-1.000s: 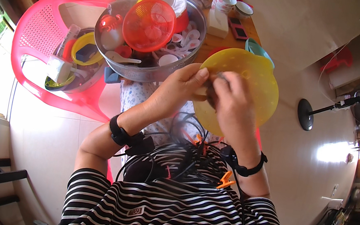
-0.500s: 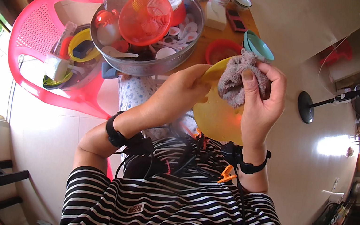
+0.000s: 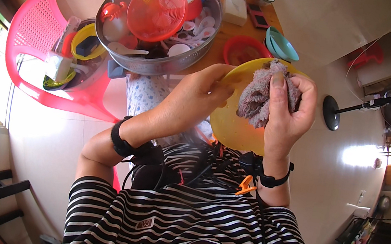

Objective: The person wipes various objects including a plastic bottle, a white bowl, a yellow strainer, and several yellow dishes with a cloth before placing them in a container.

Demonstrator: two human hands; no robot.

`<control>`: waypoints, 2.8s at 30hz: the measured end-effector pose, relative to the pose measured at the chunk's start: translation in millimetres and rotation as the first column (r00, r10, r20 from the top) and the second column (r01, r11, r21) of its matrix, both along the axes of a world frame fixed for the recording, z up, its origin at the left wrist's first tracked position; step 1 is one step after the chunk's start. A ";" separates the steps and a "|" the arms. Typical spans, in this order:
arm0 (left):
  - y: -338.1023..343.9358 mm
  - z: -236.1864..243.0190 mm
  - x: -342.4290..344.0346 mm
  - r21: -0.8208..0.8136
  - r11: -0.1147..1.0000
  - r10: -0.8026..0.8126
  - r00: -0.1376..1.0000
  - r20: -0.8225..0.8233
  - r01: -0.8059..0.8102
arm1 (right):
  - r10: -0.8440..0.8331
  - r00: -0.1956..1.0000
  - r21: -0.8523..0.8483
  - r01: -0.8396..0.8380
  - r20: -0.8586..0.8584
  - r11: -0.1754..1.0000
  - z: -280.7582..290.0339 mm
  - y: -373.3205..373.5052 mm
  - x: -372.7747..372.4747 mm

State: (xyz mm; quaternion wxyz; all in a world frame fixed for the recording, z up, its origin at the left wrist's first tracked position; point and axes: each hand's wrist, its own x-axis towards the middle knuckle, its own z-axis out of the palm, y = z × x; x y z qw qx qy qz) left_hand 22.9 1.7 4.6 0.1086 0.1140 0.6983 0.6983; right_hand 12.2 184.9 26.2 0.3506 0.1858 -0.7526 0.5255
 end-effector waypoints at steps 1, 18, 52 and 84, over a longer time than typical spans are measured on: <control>0.4 2.6 0.7 0.002 1.000 -0.001 1.000 0.002 0.001 | -0.001 1.000 0.002 0.001 0.002 1.000 -0.4 0.2 0.8; 2.2 8.9 12.4 0.112 0.993 0.057 0.978 -0.201 -0.035 | 0.019 1.000 0.107 -0.018 -0.010 0.994 -13.6 -7.8 5.8; -1.8 13.1 13.5 0.025 0.999 -0.027 0.987 -0.157 0.031 | 0.015 0.998 0.177 -0.003 -0.066 0.984 -19.5 -13.9 10.8; -2.3 14.8 14.7 0.099 0.989 -0.095 0.989 -0.110 0.106 | -0.007 0.991 0.252 0.040 -0.132 0.967 -17.8 -9.7 13.4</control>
